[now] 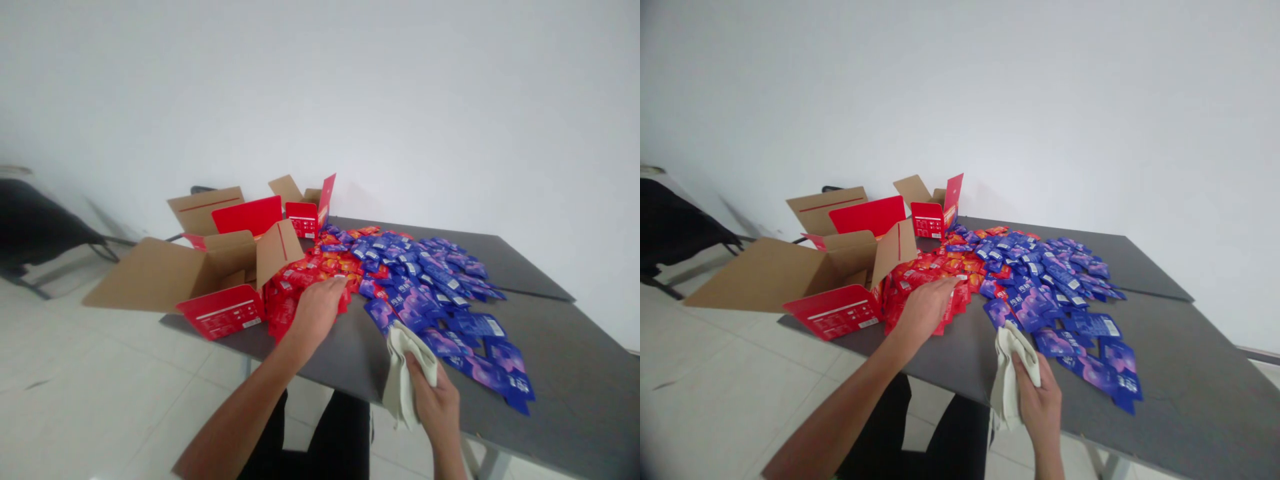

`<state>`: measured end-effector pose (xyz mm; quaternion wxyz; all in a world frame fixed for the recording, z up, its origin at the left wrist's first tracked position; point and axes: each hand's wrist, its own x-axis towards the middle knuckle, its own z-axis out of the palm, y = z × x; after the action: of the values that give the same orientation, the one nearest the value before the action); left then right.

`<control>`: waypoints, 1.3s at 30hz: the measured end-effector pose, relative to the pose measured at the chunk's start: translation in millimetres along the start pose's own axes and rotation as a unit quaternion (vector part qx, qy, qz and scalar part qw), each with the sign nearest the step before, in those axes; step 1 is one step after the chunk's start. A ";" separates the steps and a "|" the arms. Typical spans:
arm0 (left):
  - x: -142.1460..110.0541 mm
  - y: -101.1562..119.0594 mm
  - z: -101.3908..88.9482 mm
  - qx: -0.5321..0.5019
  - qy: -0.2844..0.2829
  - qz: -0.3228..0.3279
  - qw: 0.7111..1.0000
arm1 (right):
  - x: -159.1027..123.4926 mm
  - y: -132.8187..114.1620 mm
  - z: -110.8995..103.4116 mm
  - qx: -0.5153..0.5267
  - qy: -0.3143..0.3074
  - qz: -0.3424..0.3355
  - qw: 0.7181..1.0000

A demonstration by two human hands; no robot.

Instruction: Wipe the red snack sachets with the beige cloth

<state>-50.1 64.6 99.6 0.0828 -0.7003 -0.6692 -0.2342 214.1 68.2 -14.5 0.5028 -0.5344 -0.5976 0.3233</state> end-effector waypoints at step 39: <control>2.3 -95.1 40.1 0.082 -0.006 -0.205 0.975 | 3.8 5.8 -4.3 0.044 -0.058 0.032 0.997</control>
<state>-134.3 92.5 46.7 0.0866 -0.5402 -0.8160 -0.1865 220.3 72.5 -17.7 0.4797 -0.5115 -0.5932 0.3955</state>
